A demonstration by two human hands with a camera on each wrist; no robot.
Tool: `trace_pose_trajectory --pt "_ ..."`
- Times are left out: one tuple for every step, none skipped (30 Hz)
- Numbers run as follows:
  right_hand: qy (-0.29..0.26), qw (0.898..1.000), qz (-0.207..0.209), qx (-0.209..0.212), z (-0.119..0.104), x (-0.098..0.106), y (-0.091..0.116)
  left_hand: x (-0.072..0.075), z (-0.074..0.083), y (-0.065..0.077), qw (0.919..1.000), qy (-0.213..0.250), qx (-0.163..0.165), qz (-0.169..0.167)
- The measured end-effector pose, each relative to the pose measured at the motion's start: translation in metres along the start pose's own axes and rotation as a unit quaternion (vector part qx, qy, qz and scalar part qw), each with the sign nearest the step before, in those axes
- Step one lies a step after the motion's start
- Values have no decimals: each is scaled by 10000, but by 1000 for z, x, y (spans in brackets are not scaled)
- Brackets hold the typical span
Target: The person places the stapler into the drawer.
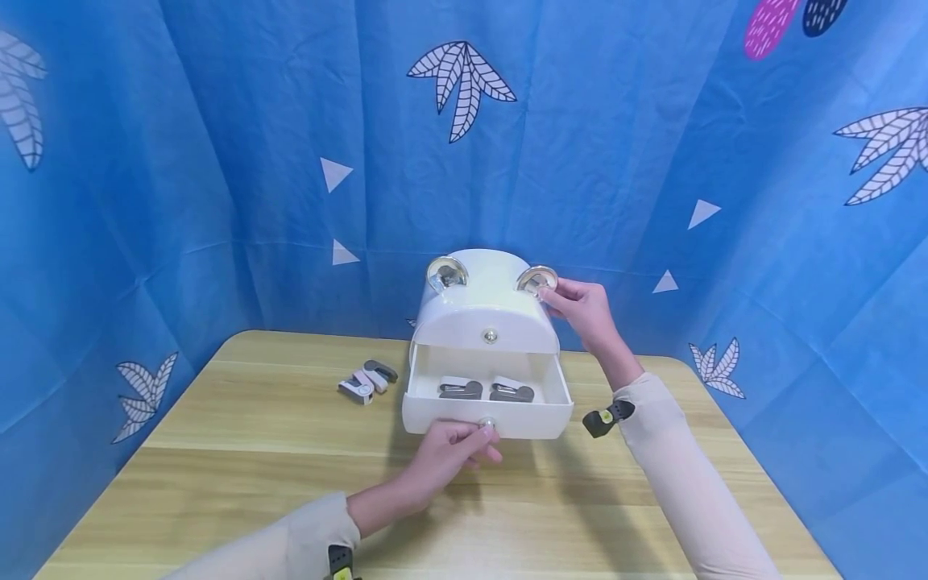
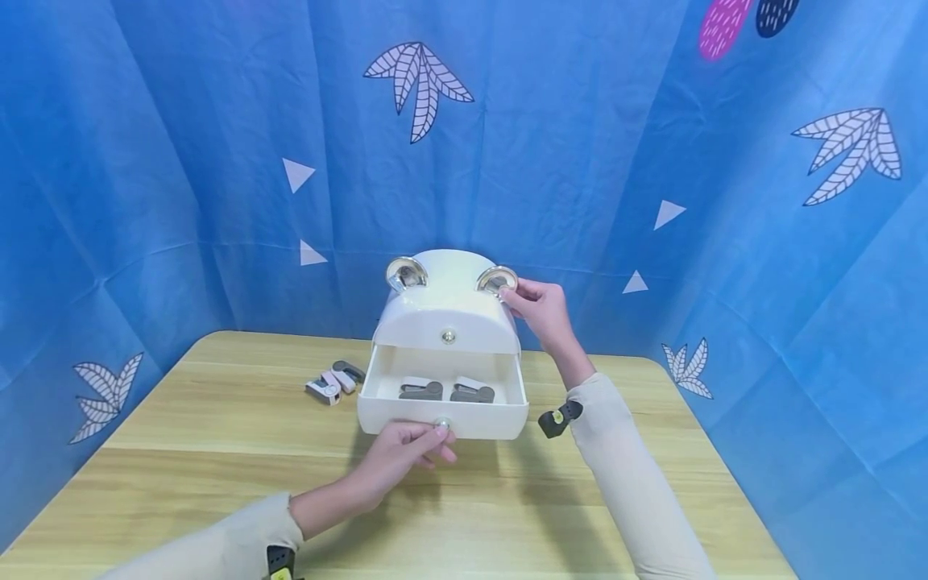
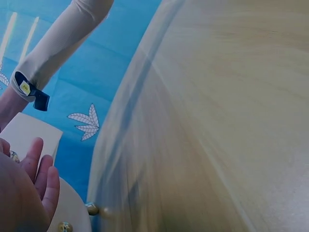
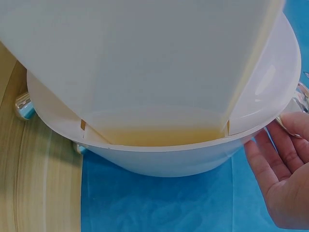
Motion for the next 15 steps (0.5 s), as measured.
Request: trace_pose_trajectory --pt "-11 10000 9 -7 0 0 0 0 1 -1 10000 -8 1 5" --pt "-23 10000 21 -15 1 1 0 0 1 -1 10000 -23 16 9" --pt "-20 10000 26 -28 1 1 0 0 2 -2 10000 -31 10 6" --pt "6 10000 20 -42 1 1 0 1 2 -3 10000 -48 8 9" --pt "8 10000 21 -52 1 1 1 1 3 -4 10000 -62 -2 19" --pt "15 10000 24 -60 1 1 1 2 3 -6 10000 -72 -9 29" --pt "31 10000 20 -65 1 1 1 3 4 -7 9999 -95 -16 52" --pt "44 10000 15 -68 0 1 1 4 4 -9 9999 -110 -27 76" --pt "61 10000 4 -73 0 1 1 5 5 -10 9999 -125 -37 103" --pt "57 10000 2 -69 0 1 1 7 4 -12 9998 -143 -30 138" --pt "38 10000 4 -64 0 1 1 9 5 -14 9997 -157 -40 175" --pt "53 10000 -5 -63 0 1 1 11 5 -15 9996 -179 -39 213" --pt "76 9999 -13 -65 0 1 1 13 5 -17 9995 -193 -29 253" --pt "82 9999 -9 -66 0 1 1 15 5 -19 9994 -213 -32 282" --pt "81 9999 -7 -62 0 1 1 17 5 -21 9992 -236 -28 316"
Point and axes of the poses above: each hand's wrist, its own y-axis away from the middle knuckle, its own x-axis out of the back of the hand, z = x × y, the point moved 10 cm from there along -y, towards the middle knuckle, and after that the axes turned 14 degrees about -z, right-handed, at the moved point
